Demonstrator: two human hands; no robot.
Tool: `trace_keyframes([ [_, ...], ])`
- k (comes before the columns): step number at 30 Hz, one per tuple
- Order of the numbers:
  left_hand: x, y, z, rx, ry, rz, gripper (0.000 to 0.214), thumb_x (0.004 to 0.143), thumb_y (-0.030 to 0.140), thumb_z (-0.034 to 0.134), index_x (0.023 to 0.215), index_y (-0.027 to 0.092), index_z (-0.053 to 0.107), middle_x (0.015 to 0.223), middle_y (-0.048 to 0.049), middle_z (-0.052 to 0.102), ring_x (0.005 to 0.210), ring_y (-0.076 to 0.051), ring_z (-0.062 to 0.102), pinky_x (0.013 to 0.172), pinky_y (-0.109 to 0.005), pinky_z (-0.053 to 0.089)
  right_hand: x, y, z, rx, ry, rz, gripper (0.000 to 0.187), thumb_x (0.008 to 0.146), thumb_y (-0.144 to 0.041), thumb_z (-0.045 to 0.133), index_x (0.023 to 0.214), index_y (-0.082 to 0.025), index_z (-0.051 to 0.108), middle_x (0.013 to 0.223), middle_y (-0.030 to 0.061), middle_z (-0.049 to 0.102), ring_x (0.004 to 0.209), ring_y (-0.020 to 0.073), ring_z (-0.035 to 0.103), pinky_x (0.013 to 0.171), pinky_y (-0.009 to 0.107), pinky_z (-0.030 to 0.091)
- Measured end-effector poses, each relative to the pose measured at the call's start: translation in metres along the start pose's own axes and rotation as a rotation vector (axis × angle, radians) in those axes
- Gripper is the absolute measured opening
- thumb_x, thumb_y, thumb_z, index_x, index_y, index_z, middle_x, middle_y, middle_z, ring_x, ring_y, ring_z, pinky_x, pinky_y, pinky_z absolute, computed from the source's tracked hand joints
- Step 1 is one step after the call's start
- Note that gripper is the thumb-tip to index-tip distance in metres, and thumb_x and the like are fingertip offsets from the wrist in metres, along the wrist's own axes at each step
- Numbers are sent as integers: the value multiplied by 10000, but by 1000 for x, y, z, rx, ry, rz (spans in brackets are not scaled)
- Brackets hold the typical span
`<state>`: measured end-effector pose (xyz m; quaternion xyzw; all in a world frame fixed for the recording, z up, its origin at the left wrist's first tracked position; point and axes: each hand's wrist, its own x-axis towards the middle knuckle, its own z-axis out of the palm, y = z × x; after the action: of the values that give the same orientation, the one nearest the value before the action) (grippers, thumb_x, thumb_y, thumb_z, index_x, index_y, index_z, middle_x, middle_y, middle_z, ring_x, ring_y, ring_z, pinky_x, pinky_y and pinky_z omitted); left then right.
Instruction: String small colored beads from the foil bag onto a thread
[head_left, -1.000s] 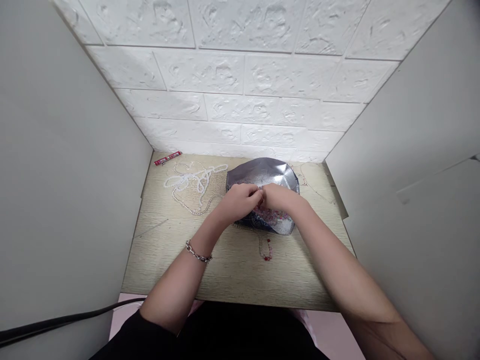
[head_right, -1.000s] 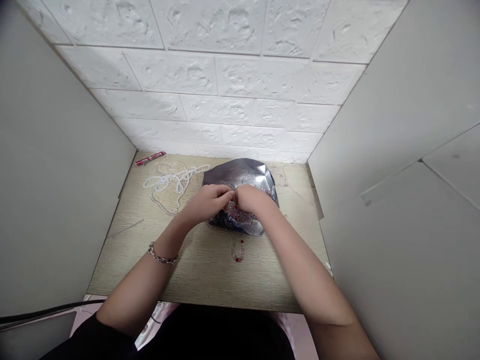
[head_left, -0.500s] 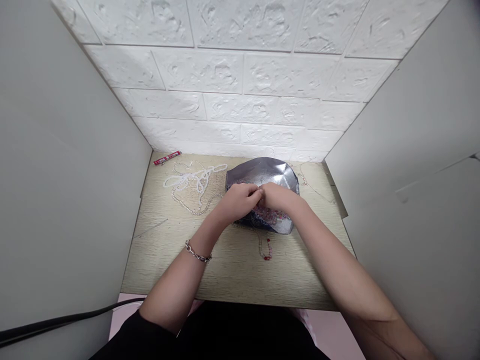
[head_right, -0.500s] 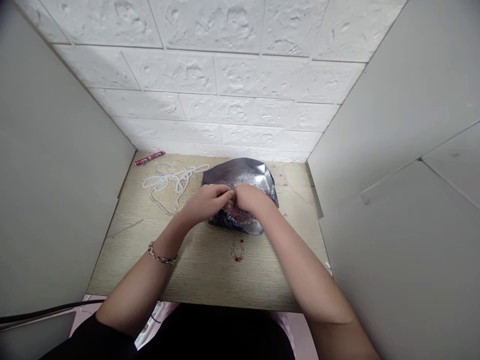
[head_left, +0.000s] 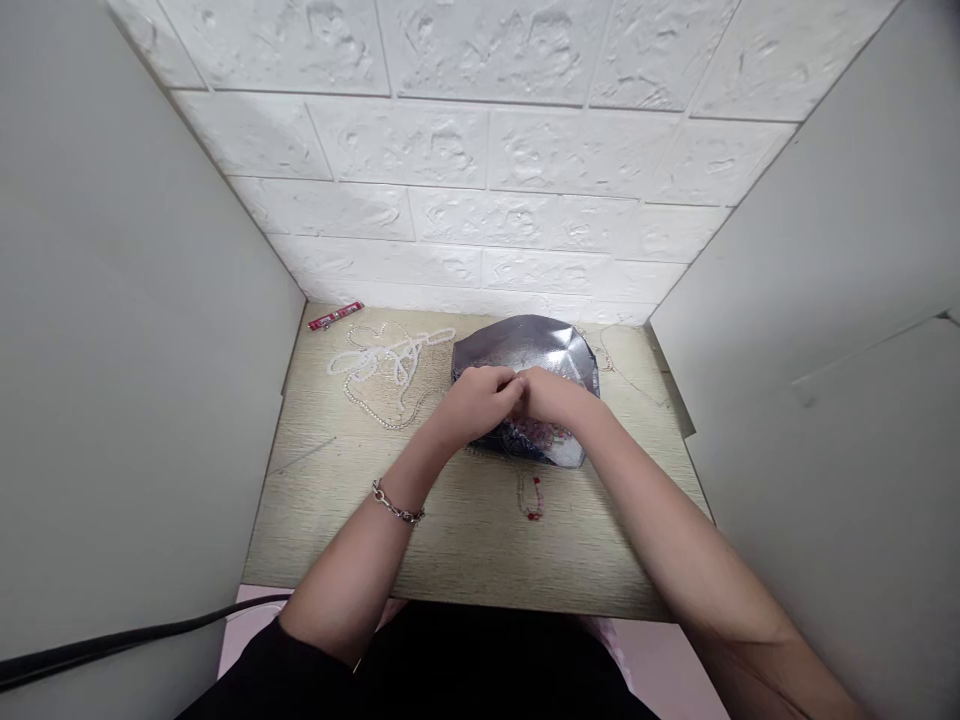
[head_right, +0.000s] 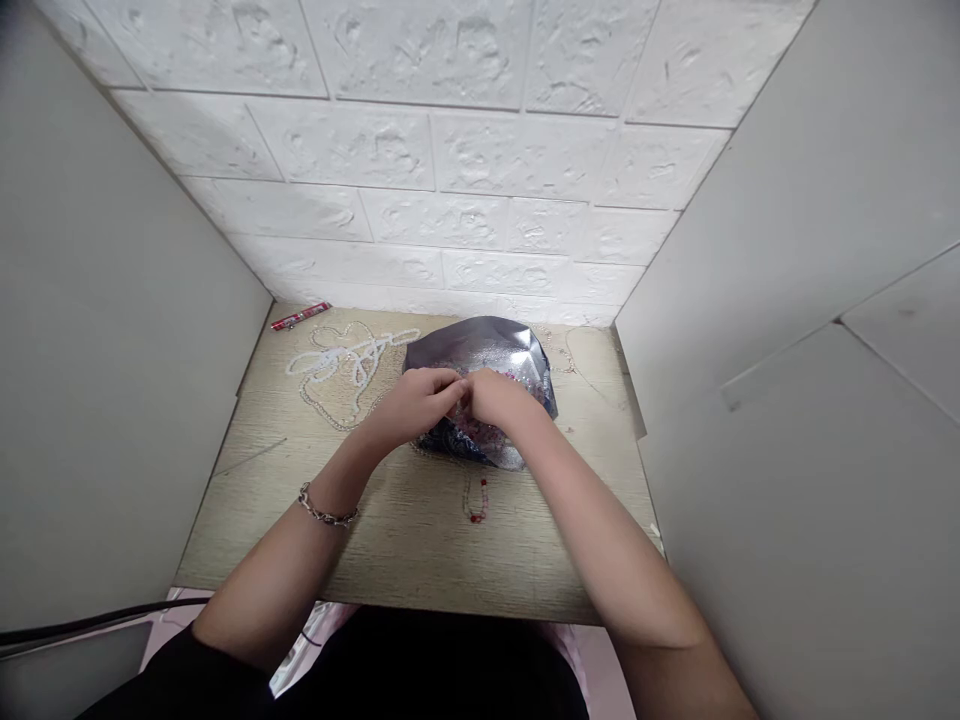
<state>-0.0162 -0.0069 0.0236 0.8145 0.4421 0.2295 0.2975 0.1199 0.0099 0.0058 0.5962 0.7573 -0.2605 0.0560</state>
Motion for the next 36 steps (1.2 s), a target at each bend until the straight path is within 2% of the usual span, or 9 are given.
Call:
trace_keyframes([
  [4, 0, 1, -1, 1, 3, -24, 314, 787, 285, 358, 525, 154, 470, 511, 12, 501, 529, -99, 428, 541, -247, 281, -1, 0, 2, 20, 19, -33, 104, 649, -192, 481, 704, -187, 569, 669, 20, 588, 510, 101, 459, 451, 213, 299],
  [7, 1, -1, 1, -19, 26, -22, 306, 785, 286, 361, 541, 152, 487, 510, 18, 492, 531, -97, 422, 538, -244, 280, -4, 3, 2, 24, 83, -86, 94, 699, -199, 435, 679, -172, 523, 701, 41, 584, 549, 110, 462, 484, 223, 305],
  [10, 1, -3, 3, -52, 70, -8, 308, 786, 300, 366, 572, 147, 526, 513, 24, 475, 540, -95, 418, 532, -238, 279, -11, 9, 1, 104, 263, -67, 148, 778, -223, 339, 702, -166, 453, 751, 54, 564, 599, 119, 457, 520, 231, 310],
  [13, 1, -2, 5, -84, 119, -6, 314, 786, 318, 376, 621, 140, 576, 519, 26, 471, 549, -98, 423, 530, -236, 285, -21, 15, 2, 232, 468, -41, 199, 823, -263, 284, 677, -173, 384, 694, 25, 508, 619, 121, 438, 543, 232, 308],
  [17, 0, 2, 6, -160, 147, -2, 317, 792, 326, 383, 659, 141, 604, 577, 11, 543, 598, -107, 477, 566, -233, 328, -32, 17, 11, 552, 612, -80, 260, 829, -371, 323, 672, -179, 400, 606, -15, 449, 592, 110, 420, 554, 230, 319],
  [22, -1, 3, 7, -277, 121, 54, 312, 807, 325, 385, 728, 140, 622, 686, -17, 616, 669, -114, 525, 620, -230, 380, -34, 6, 25, 1326, 550, -225, 222, 683, -374, 583, 767, -184, 502, 642, -31, 518, 611, 89, 491, 618, 238, 423],
  [25, 0, 3, 8, -318, 112, 63, 309, 810, 320, 390, 810, 135, 639, 746, -30, 642, 705, -124, 544, 637, -233, 400, -33, 0, 28, 1651, 506, -277, 234, 602, -303, 675, 754, -186, 541, 725, -21, 581, 701, 98, 554, 728, 276, 470],
  [29, 0, 3, 9, -364, 117, 74, 321, 811, 338, 398, 866, 140, 645, 801, -30, 658, 751, -131, 562, 672, -233, 415, -34, -2, 28, 1772, 492, -304, 208, 581, -259, 702, 741, -195, 586, 744, -17, 615, 734, 103, 583, 759, 275, 488],
  [36, -1, 4, 7, -360, 97, 98, 331, 813, 358, 398, 866, 142, 644, 787, -22, 655, 747, -133, 561, 676, -237, 415, -34, 2, 29, 1762, 520, -347, 176, 592, -262, 703, 739, -205, 627, 757, -15, 635, 740, 93, 592, 760, 239, 493],
])
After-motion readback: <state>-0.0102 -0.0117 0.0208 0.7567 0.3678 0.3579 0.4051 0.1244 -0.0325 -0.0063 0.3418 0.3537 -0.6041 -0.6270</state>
